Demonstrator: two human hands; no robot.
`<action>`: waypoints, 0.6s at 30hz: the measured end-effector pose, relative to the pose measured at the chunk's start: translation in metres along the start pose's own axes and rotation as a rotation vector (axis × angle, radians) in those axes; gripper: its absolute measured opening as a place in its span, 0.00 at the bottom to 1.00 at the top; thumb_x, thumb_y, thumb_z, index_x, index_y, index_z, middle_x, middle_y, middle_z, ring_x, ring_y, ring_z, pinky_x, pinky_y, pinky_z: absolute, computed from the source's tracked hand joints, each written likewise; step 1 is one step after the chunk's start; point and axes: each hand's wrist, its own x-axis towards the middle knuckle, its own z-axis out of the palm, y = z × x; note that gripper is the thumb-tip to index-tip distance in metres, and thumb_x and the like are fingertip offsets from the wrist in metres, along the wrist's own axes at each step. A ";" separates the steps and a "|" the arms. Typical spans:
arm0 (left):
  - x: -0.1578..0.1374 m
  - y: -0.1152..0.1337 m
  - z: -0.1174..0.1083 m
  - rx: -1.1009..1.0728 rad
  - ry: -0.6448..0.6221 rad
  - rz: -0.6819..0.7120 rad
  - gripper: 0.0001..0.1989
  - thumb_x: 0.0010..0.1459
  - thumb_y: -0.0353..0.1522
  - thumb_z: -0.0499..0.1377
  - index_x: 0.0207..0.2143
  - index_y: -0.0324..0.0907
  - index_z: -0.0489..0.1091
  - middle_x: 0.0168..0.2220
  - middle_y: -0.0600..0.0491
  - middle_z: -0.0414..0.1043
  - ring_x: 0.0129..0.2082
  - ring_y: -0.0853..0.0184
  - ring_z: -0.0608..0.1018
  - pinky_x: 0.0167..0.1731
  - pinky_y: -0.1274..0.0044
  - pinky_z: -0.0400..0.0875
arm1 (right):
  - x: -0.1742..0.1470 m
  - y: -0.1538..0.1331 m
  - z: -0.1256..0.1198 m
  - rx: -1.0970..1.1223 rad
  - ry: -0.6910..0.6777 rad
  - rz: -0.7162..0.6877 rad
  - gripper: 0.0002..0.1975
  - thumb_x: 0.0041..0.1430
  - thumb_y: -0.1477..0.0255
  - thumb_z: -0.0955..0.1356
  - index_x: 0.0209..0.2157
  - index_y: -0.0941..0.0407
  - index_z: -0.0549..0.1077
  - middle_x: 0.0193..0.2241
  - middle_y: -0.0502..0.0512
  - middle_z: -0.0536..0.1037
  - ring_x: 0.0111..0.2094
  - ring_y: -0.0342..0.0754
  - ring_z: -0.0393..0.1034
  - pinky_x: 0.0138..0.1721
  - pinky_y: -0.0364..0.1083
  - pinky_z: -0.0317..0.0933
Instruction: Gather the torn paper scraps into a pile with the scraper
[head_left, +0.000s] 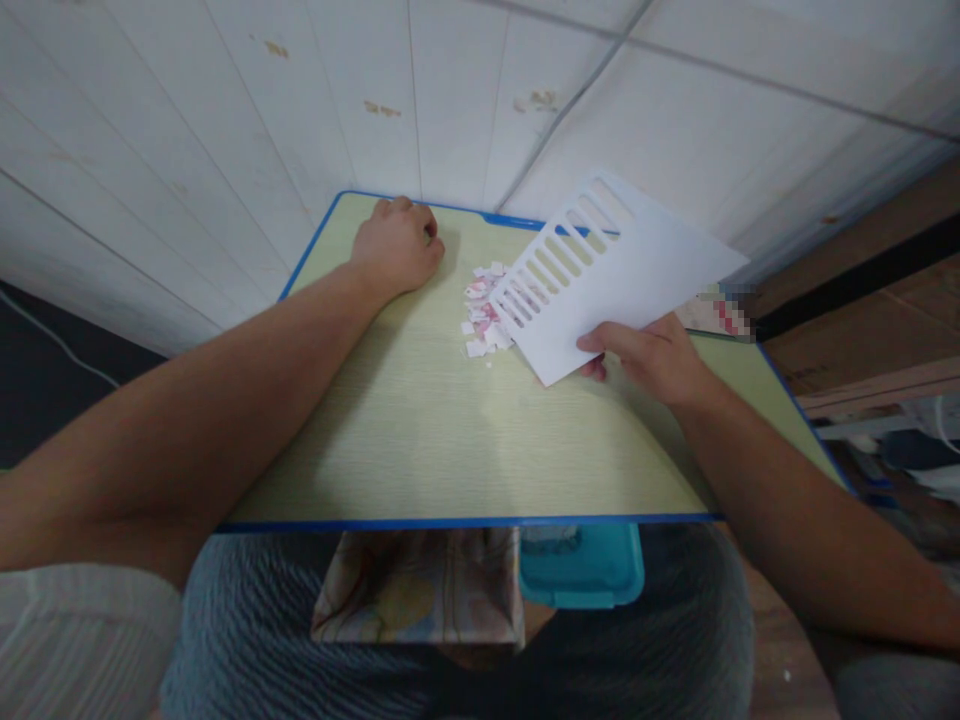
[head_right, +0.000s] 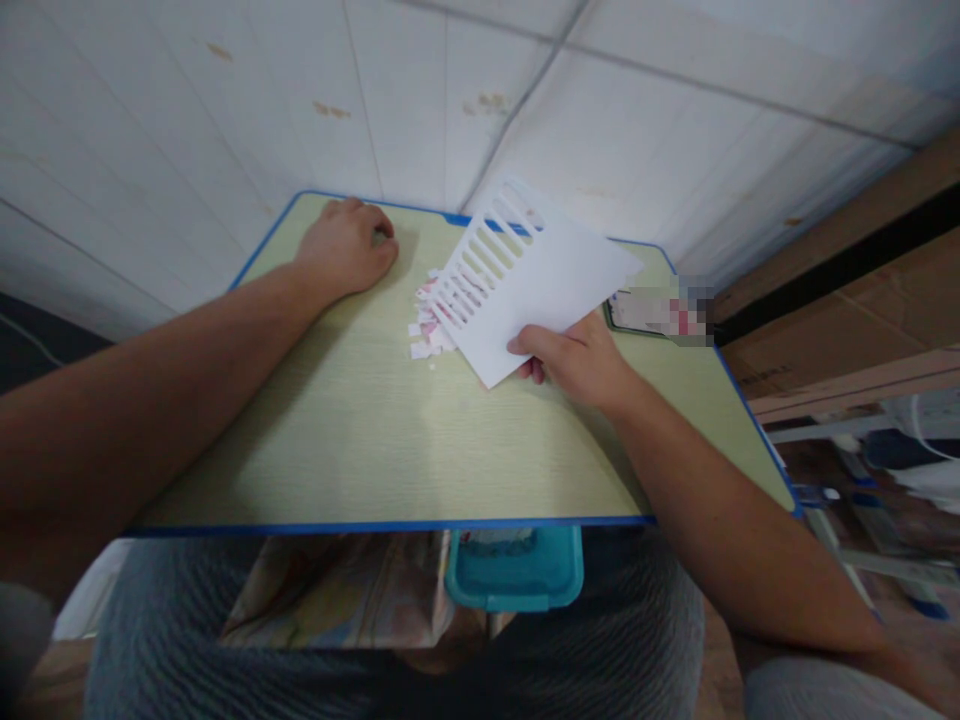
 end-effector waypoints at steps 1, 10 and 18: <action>0.000 0.000 0.000 -0.001 -0.001 0.002 0.33 0.62 0.46 0.62 0.70 0.56 0.79 0.69 0.47 0.78 0.73 0.40 0.68 0.75 0.48 0.63 | 0.000 0.000 -0.002 0.000 0.021 -0.011 0.13 0.51 0.65 0.77 0.17 0.50 0.76 0.17 0.55 0.76 0.17 0.51 0.68 0.18 0.52 0.64; 0.004 -0.003 0.005 0.086 0.032 0.030 0.24 0.71 0.39 0.59 0.65 0.51 0.82 0.66 0.45 0.79 0.69 0.44 0.72 0.73 0.52 0.69 | 0.002 0.005 -0.004 0.005 0.223 -0.017 0.08 0.46 0.70 0.75 0.17 0.50 0.76 0.16 0.53 0.76 0.15 0.48 0.64 0.17 0.51 0.58; 0.007 -0.008 0.010 0.068 0.060 0.032 0.21 0.72 0.39 0.60 0.62 0.48 0.83 0.64 0.43 0.79 0.69 0.44 0.72 0.74 0.53 0.69 | -0.001 -0.003 0.010 0.011 0.062 0.055 0.10 0.47 0.66 0.74 0.16 0.52 0.77 0.16 0.52 0.76 0.16 0.46 0.66 0.17 0.46 0.64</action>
